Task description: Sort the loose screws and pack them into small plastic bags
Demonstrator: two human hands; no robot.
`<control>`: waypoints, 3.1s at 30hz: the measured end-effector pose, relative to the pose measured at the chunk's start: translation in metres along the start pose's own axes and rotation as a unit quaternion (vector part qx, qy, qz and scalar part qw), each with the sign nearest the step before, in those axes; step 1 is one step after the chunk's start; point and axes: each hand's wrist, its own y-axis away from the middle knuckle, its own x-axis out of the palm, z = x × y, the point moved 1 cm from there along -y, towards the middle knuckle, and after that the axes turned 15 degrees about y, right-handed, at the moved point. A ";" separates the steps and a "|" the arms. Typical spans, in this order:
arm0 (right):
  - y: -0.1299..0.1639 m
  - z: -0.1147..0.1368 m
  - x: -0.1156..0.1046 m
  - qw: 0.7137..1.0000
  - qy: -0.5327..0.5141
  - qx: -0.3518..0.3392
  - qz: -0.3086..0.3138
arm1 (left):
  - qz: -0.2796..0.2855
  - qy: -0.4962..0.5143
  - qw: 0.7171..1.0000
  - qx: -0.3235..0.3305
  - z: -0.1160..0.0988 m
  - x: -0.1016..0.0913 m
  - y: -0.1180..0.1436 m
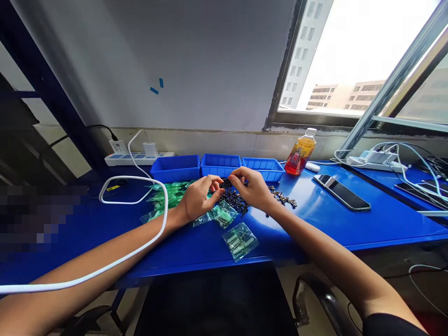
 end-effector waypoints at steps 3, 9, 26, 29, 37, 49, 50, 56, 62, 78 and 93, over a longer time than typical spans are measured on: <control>0.002 0.007 0.000 1.000 -0.010 -0.012 0.005 | -0.032 0.020 0.998 -0.050 -0.003 -0.003 0.002; 0.002 0.006 0.000 1.000 -0.005 -0.009 0.021 | -0.032 0.033 0.998 -0.045 -0.009 -0.008 0.000; 0.005 0.006 -0.001 0.999 0.011 -0.040 0.018 | -0.019 0.064 0.997 -0.047 -0.022 -0.009 0.000; 0.006 0.006 -0.001 0.999 0.013 -0.040 0.022 | -0.014 0.099 0.991 -0.094 -0.024 -0.009 0.000; 0.003 0.000 -0.002 0.999 0.033 -0.040 0.007 | 0.004 0.210 0.964 -0.160 -0.035 -0.011 0.000; 0.004 -0.009 0.006 0.996 0.055 -0.062 0.019 | 0.040 0.142 0.977 -0.152 -0.027 -0.007 0.002; 0.004 -0.008 0.006 0.996 0.052 -0.064 0.019 | 0.039 0.127 0.980 -0.147 -0.026 -0.006 0.002; 0.006 -0.004 0.007 0.996 0.047 -0.069 0.026 | 0.035 0.068 0.990 -0.115 -0.025 -0.006 0.002; 0.006 -0.004 0.007 0.996 0.042 -0.078 0.022 | -0.003 0.045 0.993 -0.105 -0.025 -0.008 0.002; 0.008 0.001 -0.001 0.988 0.045 -0.143 0.032 | -0.021 0.034 0.995 -0.095 -0.030 -0.011 0.001; 0.010 0.004 0.002 0.992 0.041 -0.120 -0.020 | -0.039 0.047 0.997 -0.039 -0.029 -0.011 0.002</control>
